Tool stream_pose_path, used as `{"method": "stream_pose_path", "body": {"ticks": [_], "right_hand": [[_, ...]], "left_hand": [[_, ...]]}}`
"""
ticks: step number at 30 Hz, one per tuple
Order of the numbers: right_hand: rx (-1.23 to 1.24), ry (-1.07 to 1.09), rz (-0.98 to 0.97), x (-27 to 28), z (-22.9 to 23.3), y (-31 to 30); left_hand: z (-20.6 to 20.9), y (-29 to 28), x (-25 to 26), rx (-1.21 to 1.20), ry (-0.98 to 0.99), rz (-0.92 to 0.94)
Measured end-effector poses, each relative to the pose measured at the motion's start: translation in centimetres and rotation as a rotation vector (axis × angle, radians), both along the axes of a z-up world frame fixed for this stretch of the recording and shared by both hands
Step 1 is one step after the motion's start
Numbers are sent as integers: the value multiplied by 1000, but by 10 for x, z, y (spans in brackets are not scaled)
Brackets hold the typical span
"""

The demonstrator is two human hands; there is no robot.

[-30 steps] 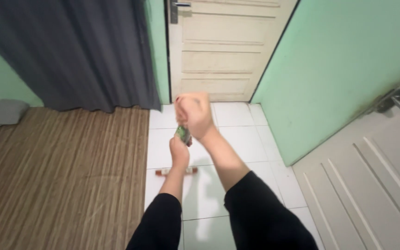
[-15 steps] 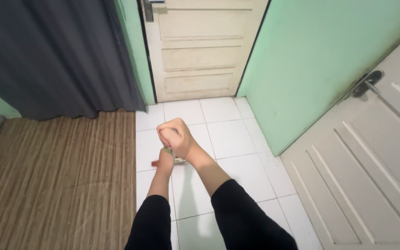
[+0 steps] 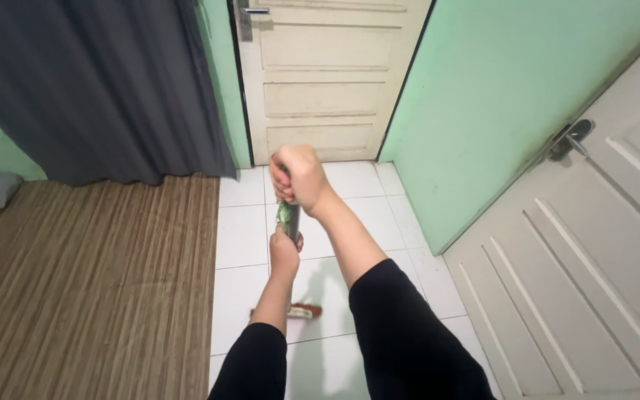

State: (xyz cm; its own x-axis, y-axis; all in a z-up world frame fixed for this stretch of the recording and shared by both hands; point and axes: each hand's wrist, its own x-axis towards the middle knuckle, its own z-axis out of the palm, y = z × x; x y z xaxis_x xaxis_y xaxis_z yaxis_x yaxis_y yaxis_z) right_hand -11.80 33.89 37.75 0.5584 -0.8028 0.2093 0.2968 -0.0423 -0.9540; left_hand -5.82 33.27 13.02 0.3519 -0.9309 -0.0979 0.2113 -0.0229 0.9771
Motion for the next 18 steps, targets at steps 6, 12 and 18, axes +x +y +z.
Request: {"method": "stream_pose_path", "body": {"ticks": [6,12,18], "right_hand": [[27,-17,-35,-18,11,24],[-156,-46,-80,-25,18,59],[-386,-26,-153,-49,-2,52]], "left_hand": [[40,46,-23,110,-64,55],[36,49,-36,-23,47,172],[-6,-5,-47,-185,176,73]]}}
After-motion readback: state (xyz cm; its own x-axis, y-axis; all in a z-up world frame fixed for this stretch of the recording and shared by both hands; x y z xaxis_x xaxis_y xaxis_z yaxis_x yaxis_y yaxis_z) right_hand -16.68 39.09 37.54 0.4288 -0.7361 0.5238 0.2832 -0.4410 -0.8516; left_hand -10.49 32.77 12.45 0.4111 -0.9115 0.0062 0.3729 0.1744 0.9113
